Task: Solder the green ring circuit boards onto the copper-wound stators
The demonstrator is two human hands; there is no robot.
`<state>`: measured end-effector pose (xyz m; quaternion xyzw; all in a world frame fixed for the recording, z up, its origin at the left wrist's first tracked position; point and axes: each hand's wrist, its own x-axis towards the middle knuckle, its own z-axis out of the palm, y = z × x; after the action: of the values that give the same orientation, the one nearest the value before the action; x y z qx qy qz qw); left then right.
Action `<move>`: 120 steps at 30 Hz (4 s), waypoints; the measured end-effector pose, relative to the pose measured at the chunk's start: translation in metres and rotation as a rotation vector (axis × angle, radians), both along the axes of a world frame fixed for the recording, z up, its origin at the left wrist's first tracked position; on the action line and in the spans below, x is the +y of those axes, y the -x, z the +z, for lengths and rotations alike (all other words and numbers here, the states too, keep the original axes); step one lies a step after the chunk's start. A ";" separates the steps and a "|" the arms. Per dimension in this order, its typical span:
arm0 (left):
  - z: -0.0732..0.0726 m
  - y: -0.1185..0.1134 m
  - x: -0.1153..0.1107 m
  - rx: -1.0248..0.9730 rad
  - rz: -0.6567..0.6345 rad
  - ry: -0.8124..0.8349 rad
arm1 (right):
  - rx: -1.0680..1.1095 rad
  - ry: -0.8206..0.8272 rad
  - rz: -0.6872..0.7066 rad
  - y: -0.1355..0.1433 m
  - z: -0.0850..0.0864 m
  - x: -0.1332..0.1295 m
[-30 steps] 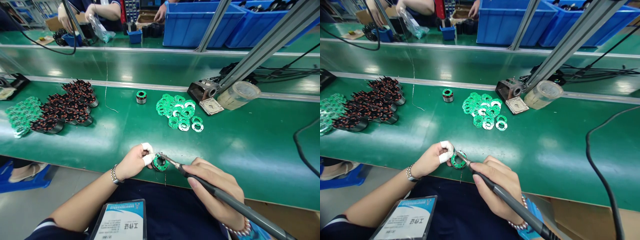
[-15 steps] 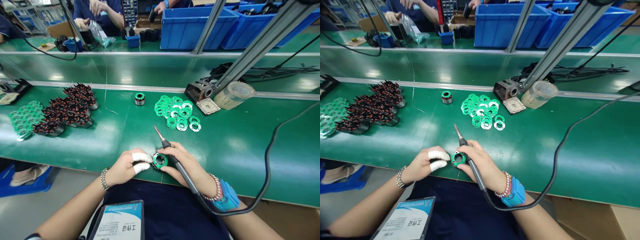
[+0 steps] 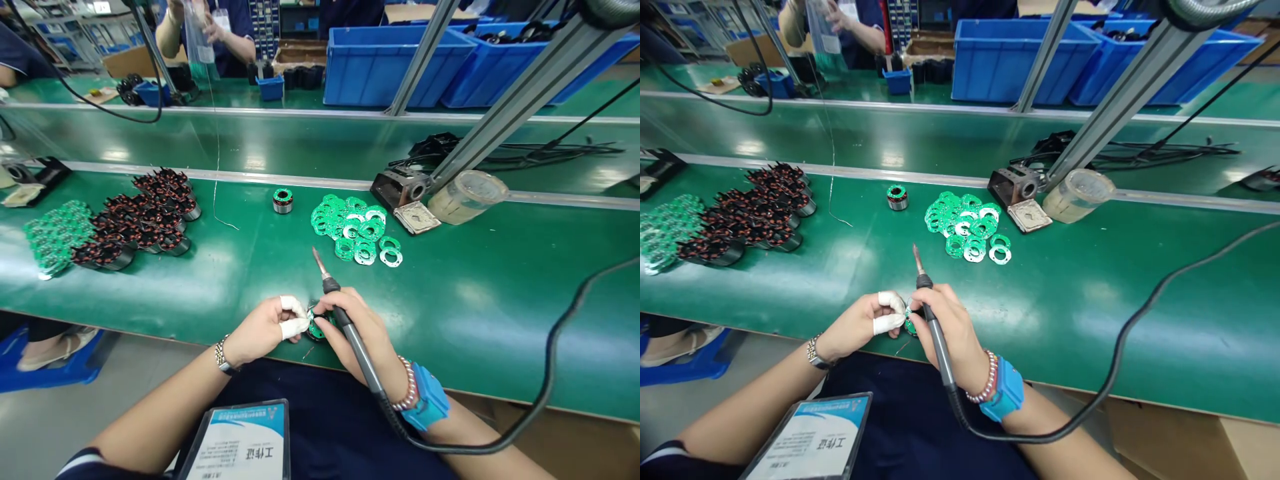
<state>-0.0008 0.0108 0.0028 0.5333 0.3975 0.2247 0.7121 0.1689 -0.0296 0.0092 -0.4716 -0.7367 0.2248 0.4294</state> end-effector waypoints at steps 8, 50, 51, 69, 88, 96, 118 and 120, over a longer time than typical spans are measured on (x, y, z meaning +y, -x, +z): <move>0.001 -0.002 -0.002 -0.008 0.018 0.031 | -0.014 -0.043 0.029 0.011 -0.003 0.006; -0.002 -0.003 -0.002 0.063 0.124 -0.017 | 0.005 -0.043 0.125 -0.035 0.028 -0.008; -0.002 -0.004 -0.002 0.062 0.128 -0.016 | -0.024 -0.041 0.164 -0.034 0.025 -0.004; -0.003 0.014 -0.004 0.132 0.027 -0.231 | -0.201 -0.077 0.076 -0.011 -0.005 -0.004; 0.000 0.001 0.002 0.001 0.085 0.094 | -0.242 -0.271 0.172 -0.003 -0.004 0.017; 0.003 -0.004 -0.001 0.050 0.110 -0.009 | -0.026 -0.129 0.032 -0.006 0.002 -0.004; -0.001 -0.004 0.004 0.067 0.073 -0.062 | -0.004 -0.075 0.126 -0.029 0.029 -0.023; 0.000 -0.004 0.004 0.066 0.076 -0.060 | -0.005 -0.069 0.119 -0.028 0.031 -0.023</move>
<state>0.0037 0.0144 0.0029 0.5461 0.4337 0.2459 0.6732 0.1973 -0.0526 0.0404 -0.4125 -0.7717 0.2231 0.4296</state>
